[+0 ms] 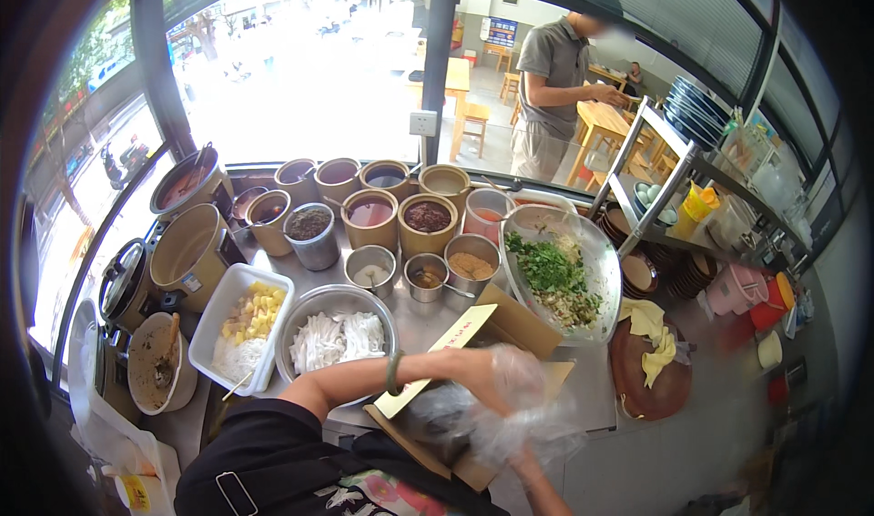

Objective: The person unpacks a package of flat rice noodles and places them into a bowl. They add chopped herbs, then ladle multiple sauces and condiments from containers onto the noodles. Finally, they sprinkle crushed peanuts and additional herbs over the dish.

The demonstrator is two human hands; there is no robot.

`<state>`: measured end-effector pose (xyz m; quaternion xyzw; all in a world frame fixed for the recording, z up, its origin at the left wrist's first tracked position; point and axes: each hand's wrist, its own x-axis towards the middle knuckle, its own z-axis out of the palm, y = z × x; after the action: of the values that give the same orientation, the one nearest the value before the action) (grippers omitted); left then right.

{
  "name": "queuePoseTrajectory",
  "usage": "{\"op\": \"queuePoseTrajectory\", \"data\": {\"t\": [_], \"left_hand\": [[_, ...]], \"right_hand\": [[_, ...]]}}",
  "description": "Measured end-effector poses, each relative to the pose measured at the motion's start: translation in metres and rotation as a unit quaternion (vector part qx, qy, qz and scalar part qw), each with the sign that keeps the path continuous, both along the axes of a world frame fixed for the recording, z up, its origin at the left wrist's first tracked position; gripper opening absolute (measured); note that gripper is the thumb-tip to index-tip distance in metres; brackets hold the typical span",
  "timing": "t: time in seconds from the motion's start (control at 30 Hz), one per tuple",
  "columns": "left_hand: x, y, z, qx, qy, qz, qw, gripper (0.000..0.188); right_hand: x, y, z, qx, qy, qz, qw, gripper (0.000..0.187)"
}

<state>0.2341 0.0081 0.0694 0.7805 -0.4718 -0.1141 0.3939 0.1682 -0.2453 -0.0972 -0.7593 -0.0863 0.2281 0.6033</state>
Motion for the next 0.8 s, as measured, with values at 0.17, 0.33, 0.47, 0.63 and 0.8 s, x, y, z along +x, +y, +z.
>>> {"op": "queuePoseTrajectory", "data": {"t": [0.17,0.33,0.47,0.63,0.8], "left_hand": [[-0.025,0.054,-0.043,0.126,0.011,0.160,0.979,0.137],[-0.063,-0.006,-0.102,0.057,-0.055,0.192,0.978,0.137],[-0.017,-0.037,-0.137,0.026,0.114,0.147,0.982,0.105],[0.014,-0.033,-0.198,-0.037,0.255,-0.048,0.965,0.072],[0.022,-0.026,-0.226,-0.131,0.381,0.003,0.915,0.048]], "right_hand": [[0.015,0.036,0.038,0.289,0.227,-0.182,0.912,0.034],[0.009,0.076,0.040,0.375,0.287,-0.309,0.826,0.037],[0.001,0.066,0.056,0.368,0.212,-0.236,0.874,0.038],[-0.025,0.039,0.132,-0.102,-0.096,0.060,0.988,0.029],[-0.044,0.050,0.203,-0.462,-0.093,0.197,0.860,0.046]]}}
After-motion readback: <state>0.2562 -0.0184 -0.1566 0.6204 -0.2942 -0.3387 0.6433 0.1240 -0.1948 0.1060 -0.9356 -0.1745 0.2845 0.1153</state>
